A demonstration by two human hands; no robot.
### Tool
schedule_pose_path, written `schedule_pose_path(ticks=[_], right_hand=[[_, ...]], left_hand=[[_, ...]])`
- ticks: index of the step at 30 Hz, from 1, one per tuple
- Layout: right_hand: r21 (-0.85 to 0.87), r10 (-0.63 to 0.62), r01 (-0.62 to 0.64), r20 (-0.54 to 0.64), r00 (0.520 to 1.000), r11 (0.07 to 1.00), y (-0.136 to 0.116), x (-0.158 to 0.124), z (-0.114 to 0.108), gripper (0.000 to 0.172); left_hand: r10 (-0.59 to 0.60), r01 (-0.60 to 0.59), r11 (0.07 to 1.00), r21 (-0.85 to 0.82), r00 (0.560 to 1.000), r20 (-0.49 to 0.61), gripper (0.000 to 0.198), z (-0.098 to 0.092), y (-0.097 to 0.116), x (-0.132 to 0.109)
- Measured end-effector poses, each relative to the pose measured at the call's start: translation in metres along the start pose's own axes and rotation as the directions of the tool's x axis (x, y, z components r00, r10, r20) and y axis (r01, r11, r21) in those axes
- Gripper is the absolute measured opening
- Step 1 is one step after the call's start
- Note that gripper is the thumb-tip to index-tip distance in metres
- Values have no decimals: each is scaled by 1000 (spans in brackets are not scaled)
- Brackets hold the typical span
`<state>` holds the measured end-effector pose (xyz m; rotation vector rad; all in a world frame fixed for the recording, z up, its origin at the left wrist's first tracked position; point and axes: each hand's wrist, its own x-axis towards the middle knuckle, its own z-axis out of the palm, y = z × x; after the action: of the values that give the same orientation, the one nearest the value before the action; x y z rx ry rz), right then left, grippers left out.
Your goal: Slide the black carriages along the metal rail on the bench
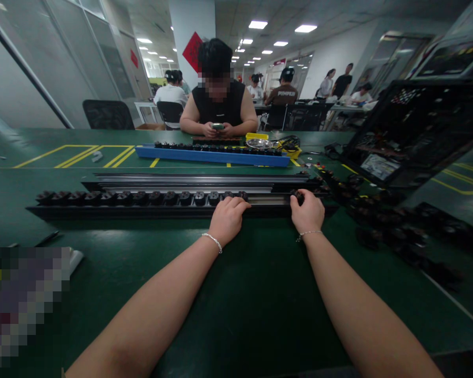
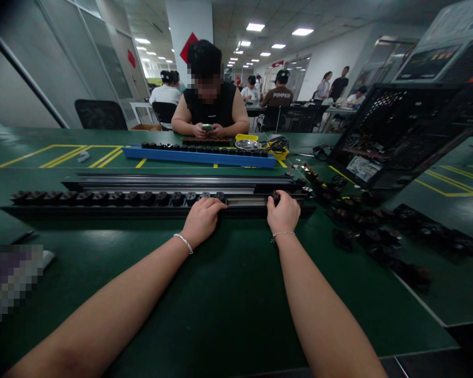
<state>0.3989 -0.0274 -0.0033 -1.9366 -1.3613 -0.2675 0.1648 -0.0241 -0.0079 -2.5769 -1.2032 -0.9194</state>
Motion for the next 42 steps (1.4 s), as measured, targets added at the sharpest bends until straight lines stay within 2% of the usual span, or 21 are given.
schedule_pose_path(ticks=[14,24,32,42], right_hand=[[-18,15,-16,-44,999,1000,8,3,0,39],[-34,95,-97,-49,994,995,14,8,-5,40],[-36,91,-95,-86,992,995,20,10,-4,40],[-40,153,-157,-92,984,987,27,14,-6,43]], left_hand=[[-3,3,1000,7,1000,11,34,-2,1,0],[-3,3,1000,0,1000,14,35,-2,0,0],[-2,2,1000,3,1000,15,34,-1,0,0],[-3,3,1000,1,1000,16,34,-3,1,0]])
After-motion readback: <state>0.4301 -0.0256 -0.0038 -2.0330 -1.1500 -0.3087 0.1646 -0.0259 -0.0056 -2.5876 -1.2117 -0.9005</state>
